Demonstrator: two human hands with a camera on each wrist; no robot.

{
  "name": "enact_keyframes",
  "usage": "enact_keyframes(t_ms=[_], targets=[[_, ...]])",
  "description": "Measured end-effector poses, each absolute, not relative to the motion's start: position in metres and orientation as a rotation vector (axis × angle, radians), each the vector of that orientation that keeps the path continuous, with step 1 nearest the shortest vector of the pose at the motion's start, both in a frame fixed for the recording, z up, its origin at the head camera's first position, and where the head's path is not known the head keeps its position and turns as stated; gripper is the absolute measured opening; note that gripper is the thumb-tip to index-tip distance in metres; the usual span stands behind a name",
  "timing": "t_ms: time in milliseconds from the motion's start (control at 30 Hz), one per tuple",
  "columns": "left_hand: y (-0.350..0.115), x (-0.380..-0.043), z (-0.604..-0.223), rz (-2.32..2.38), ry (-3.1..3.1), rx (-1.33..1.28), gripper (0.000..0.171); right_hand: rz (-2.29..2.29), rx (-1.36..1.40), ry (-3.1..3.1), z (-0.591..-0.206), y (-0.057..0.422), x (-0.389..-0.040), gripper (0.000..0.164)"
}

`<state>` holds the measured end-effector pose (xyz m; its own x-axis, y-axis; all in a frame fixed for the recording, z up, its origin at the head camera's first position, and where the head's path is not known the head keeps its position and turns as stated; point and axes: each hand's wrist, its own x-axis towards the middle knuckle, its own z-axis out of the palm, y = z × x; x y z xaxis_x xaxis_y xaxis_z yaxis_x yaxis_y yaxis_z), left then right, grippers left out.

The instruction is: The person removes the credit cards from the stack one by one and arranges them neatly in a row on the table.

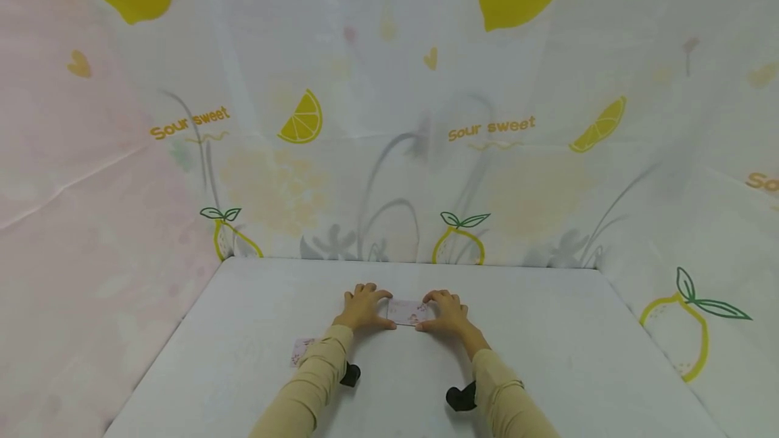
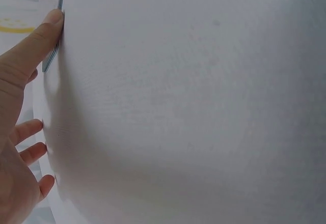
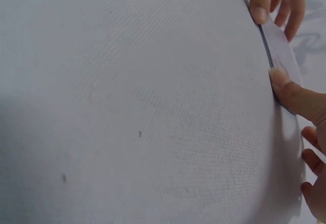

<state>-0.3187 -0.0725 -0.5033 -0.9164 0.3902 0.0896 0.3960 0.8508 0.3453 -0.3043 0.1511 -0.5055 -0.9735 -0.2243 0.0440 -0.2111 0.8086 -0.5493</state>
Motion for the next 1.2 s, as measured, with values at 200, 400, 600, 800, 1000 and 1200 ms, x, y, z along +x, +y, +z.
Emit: enact_keyframes(t_ms=[200,400,600,800,1000,1200], targets=[[-0.072,-0.320,-0.506,-0.551,-2.999,-0.632,0.062,-0.936,-0.369,2.973,-0.505,0.150,-0.302,0.050],[-0.072,-0.318,-0.507,-0.565,-2.989,-0.637,0.059,-0.953,-0.350,2.989,-0.505,0.148,-0.298,0.052],[-0.073,-0.316,-0.510,-0.571,-2.958,-0.646,0.057,-0.946,-0.355,3.005,-0.510,0.149,-0.297,0.054],[-0.073,-0.315,-0.512,-0.565,-2.961,-0.644,0.059,-1.002,-0.372,2.979,-0.515,0.150,-0.297,0.061],[-0.073,-0.315,-0.515,-0.516,-2.966,-0.657,0.059,-0.973,-0.446,3.033,-0.516,0.151,-0.295,0.061],[-0.074,-0.316,-0.519,-0.493,-2.947,-0.674,0.057,-0.956,-0.489,3.067,-0.513,0.153,-0.291,0.062]])
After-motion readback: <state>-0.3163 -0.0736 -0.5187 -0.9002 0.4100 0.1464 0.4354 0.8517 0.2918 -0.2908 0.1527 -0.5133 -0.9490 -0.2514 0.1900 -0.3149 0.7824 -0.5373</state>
